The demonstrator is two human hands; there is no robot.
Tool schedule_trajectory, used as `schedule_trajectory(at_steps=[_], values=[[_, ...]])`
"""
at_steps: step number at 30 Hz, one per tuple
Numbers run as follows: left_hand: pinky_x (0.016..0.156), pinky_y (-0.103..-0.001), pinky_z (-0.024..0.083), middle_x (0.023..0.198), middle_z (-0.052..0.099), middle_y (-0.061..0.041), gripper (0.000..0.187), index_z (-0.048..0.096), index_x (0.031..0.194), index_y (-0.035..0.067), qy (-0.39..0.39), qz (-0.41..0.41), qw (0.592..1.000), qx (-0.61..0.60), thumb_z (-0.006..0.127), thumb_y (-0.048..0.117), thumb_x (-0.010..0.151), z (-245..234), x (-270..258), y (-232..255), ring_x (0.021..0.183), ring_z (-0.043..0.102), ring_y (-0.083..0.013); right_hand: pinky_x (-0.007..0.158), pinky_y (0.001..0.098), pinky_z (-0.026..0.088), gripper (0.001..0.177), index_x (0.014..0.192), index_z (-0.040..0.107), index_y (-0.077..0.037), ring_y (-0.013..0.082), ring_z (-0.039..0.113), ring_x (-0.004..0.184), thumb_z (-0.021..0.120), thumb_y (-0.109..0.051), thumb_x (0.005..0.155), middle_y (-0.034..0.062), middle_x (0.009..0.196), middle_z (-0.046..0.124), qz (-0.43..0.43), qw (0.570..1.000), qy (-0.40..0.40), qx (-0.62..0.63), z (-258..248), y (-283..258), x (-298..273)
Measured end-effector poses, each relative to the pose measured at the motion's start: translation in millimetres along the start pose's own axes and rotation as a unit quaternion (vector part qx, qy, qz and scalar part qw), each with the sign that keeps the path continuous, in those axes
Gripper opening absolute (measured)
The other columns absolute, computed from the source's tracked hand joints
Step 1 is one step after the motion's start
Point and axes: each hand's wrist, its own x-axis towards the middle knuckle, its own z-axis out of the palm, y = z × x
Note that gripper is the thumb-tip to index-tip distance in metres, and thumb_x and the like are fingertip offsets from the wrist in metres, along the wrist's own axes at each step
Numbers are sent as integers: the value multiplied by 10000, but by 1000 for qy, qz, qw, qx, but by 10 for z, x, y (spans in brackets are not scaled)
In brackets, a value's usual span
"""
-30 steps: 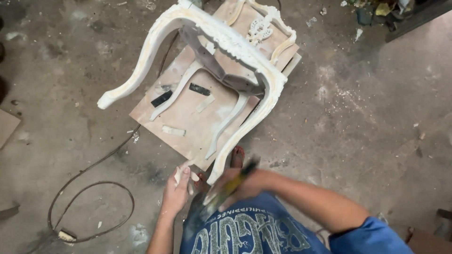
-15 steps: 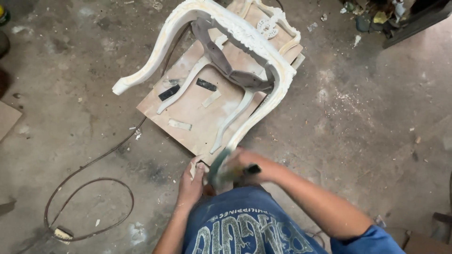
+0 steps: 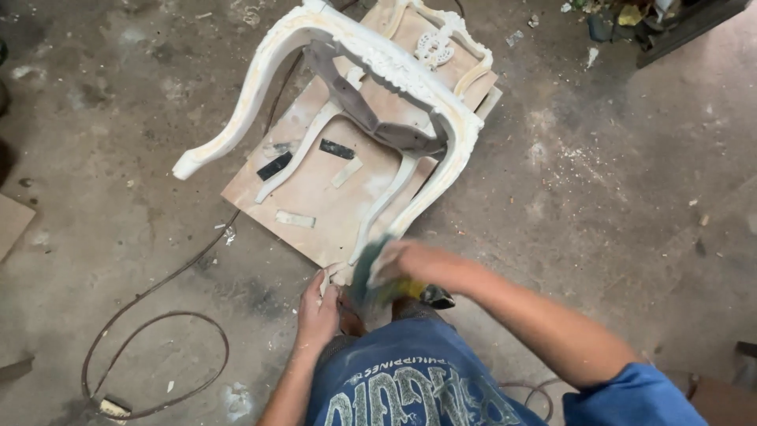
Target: Sanding and cleaning a wooden chair frame to prepare it for finishing using sandpaper and a brush.
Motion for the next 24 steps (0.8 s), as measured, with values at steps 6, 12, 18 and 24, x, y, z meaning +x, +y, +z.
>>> schedule_trajectory(at_steps=[6,12,18,24], values=[[1155,-536,409,1385,577,-296,485,520,1401,-116,-82,159,984,27,370,13,959,213,305,-217,1303,575,-405,972,500,478,205,1082,762,-166,351,655,1109,630,-129,929,118,1062,722,-56,963,-7,-262,-1305,1061,227],[1191,-552,346,1438,561,-283,508,519,1402,-109,-85,270,952,117,361,-7,929,451,538,-73,1378,498,-420,840,412,537,158,942,799,-284,256,654,1050,680,-193,891,-38,951,744,37,884,165,-437,-619,2114,478],[1117,-535,426,1283,663,-280,483,594,1379,-25,-6,165,985,56,417,60,938,551,874,187,1279,591,-412,1062,506,452,458,1368,701,-179,432,547,1302,644,-415,980,162,1375,667,-298,913,-52,272,993,2243,113],[971,-453,550,1142,735,-121,411,715,1261,115,-15,157,950,270,674,327,912,695,1083,314,1126,698,-323,1095,493,379,576,1423,561,-69,440,506,1311,709,-436,1005,221,1416,571,6,952,284,118,-1202,3352,200]])
